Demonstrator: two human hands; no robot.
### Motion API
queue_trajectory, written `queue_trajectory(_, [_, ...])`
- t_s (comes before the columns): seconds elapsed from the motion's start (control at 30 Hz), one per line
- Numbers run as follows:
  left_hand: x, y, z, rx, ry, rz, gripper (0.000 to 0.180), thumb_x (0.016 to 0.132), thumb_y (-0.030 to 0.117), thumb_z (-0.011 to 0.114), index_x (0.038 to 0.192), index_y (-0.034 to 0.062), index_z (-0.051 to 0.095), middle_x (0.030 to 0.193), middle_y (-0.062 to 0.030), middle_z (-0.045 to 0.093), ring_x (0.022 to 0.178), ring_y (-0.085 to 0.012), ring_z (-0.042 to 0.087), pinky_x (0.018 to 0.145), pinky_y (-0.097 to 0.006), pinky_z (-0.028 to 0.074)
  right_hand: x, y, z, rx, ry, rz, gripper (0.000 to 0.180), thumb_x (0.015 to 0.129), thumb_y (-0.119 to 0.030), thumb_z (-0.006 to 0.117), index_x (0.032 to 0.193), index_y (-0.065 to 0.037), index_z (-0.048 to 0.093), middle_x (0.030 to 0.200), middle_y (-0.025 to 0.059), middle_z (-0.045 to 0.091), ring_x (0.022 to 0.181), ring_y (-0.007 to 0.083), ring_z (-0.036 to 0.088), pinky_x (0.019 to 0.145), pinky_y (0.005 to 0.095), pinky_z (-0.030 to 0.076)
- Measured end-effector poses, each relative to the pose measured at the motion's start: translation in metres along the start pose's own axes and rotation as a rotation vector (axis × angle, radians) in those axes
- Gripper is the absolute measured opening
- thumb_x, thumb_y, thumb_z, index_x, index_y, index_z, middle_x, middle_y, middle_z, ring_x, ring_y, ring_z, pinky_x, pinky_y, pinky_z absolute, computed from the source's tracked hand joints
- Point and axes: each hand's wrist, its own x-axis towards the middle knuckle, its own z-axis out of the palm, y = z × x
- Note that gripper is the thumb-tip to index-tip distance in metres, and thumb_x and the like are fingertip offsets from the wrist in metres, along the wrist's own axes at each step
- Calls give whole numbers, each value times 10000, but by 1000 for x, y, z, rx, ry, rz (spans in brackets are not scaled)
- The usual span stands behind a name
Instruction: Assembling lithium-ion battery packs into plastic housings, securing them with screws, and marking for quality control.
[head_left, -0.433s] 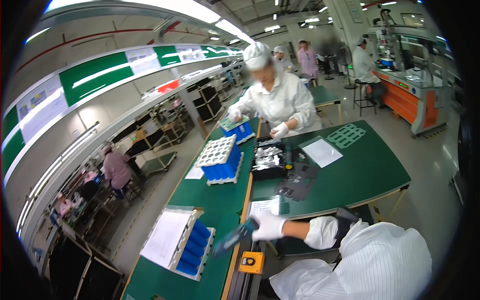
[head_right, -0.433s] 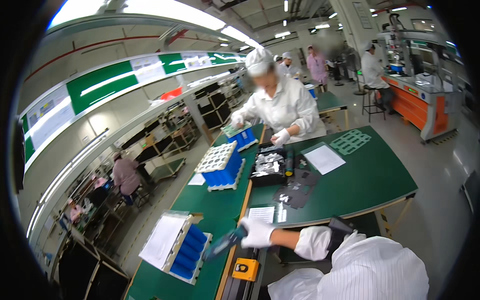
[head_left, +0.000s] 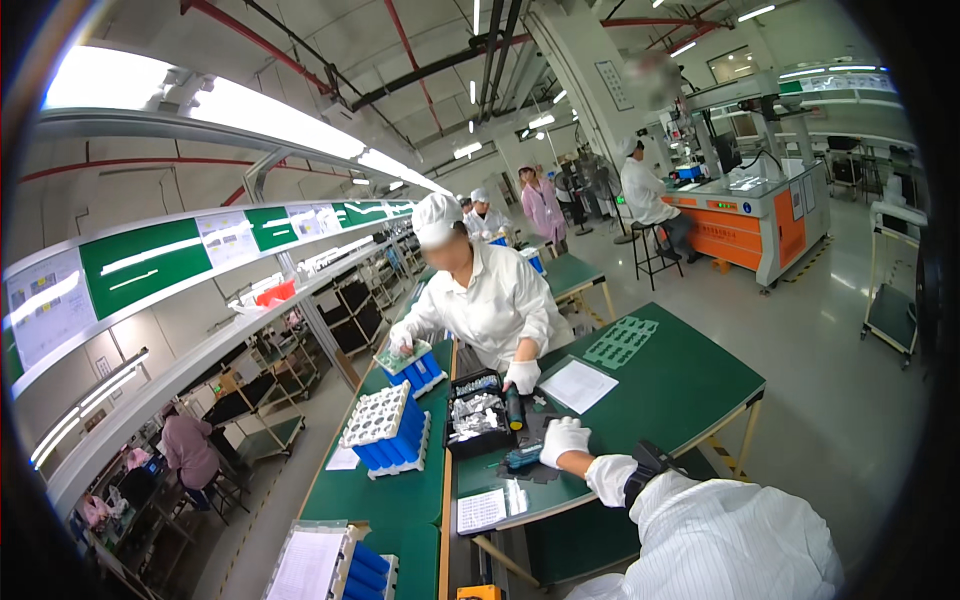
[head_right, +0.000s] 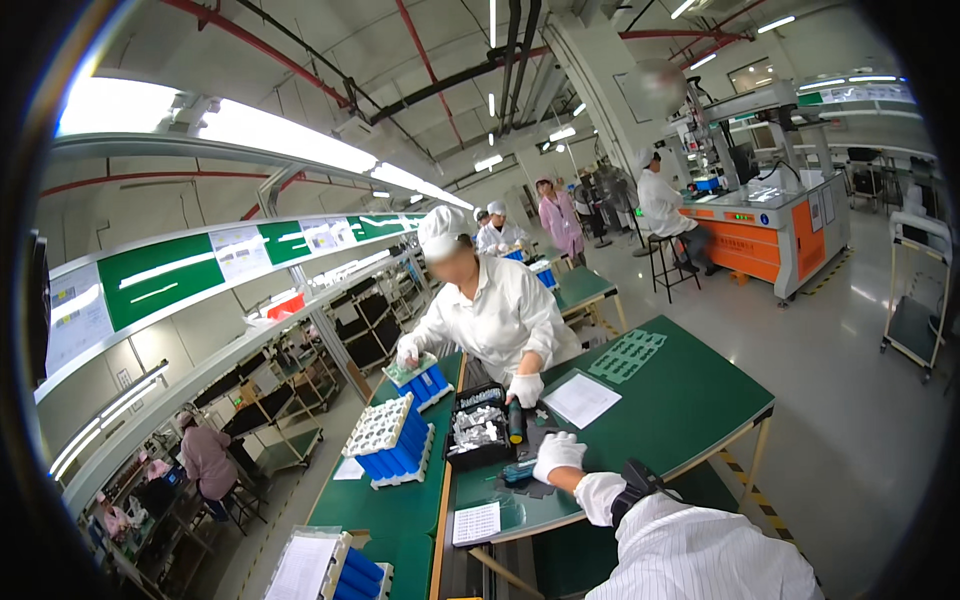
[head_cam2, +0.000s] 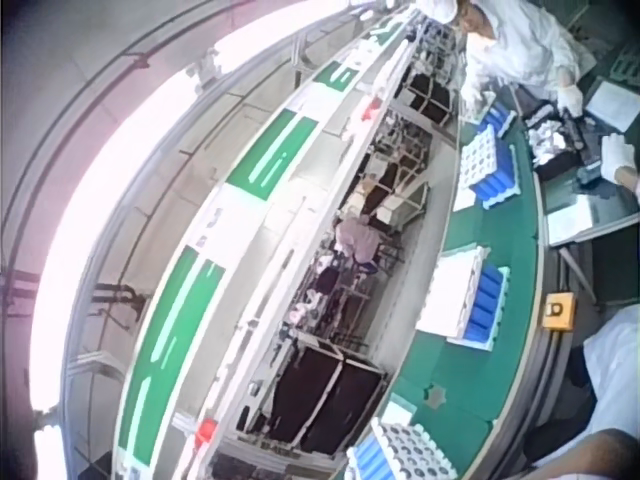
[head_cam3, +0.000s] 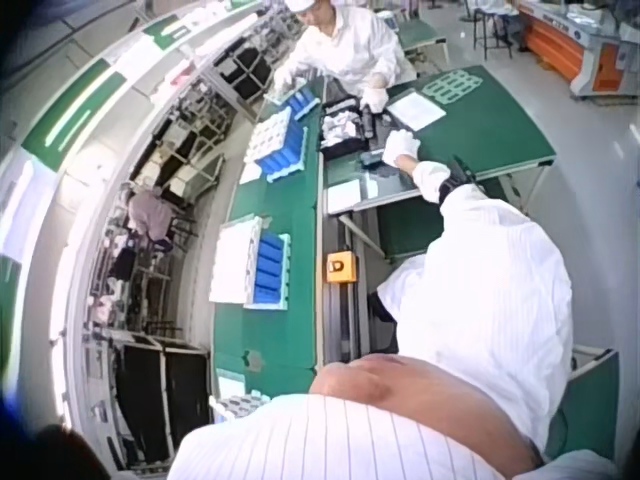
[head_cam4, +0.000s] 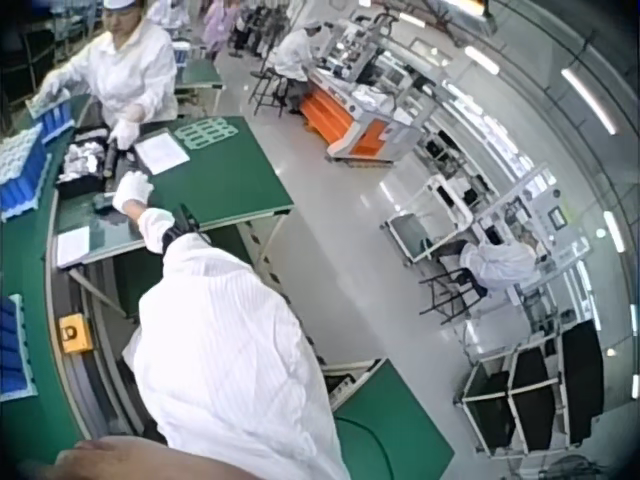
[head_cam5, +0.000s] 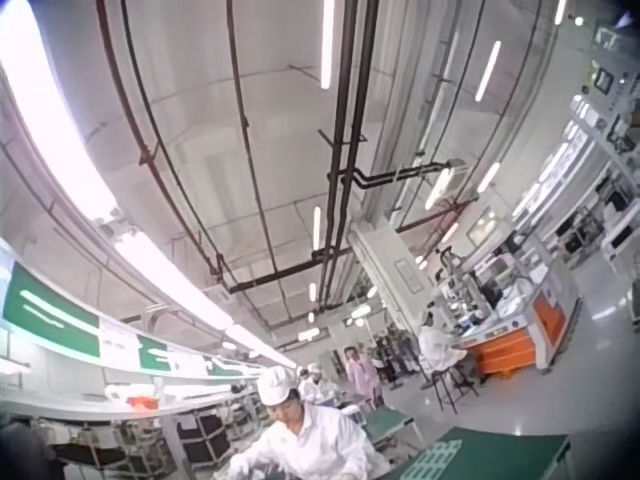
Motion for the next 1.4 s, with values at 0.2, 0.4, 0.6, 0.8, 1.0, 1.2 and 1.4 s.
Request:
queue_trajectory(0.2, [-87,-73,-5,-299,-169,-819,296,823,311,662,1084,188,730,1119,-94,699,1048,-226,663,860,-363,543,-144,-150,-50,319,-276,-1043,356,780,-301,591,1035,-83,712,1036,205,694,985,359,670,848,437,536])
queue_trajectory(0.4, [-301,-10,-94,-377,-9,-116,445,802,366,685,1221,218,661,1137,-100,695,1012,-224,677,855,-346,552,-387,-185,-62,628,-752,-2008,339,770,-360,688,909,-51,704,830,190,671,810,372,653,737,444,521])
queue_trajectory(0.6, [-632,-2,-189,-761,117,-497,543,806,366,683,1314,201,583,1192,-109,659,1027,-233,662,873,-344,547,-532,-177,-73,262,-1012,-2267,340,816,-394,673,857,-59,706,792,169,681,762,357,661,671,434,523])
queue_trajectory(0.8, [-892,51,-205,-1125,1078,-1469,578,833,312,655,1361,136,497,1283,-120,590,1093,-254,620,915,-358,528,-610,-169,-35,536,-1049,-2233,573,847,-569,636,579,-62,630,560,148,590,564,352,627,531,438,498])
queue_trajectory(1.0, [-970,84,-165,-1291,1342,-1568,617,861,258,627,1408,72,410,1375,-131,521,1160,-274,578,956,-372,508,-635,-167,-22,1037,-739,-2245,490,816,-445,723,500,-88,608,488,94,531,465,277,584,461,378,465])
queue_trajectory(1.2, [-963,110,-153,-1063,1574,-1681,641,763,130,646,1363,97,424,1283,-88,546,1116,-214,585,918,-307,520,-588,-209,-24,485,-1158,-2043,355,818,-443,724,712,-104,711,676,118,635,681,303,660,629,391,522])
queue_trajectory(1.4, [-899,133,-143,-154,1695,-2073,609,861,35,579,1413,-16,328,1351,-169,474,1260,-273,468,1085,-389,347,-578,-285,28,759,-1244,-1660,469,628,-431,893,745,-24,692,737,117,680,666,188,639,640,320,527])
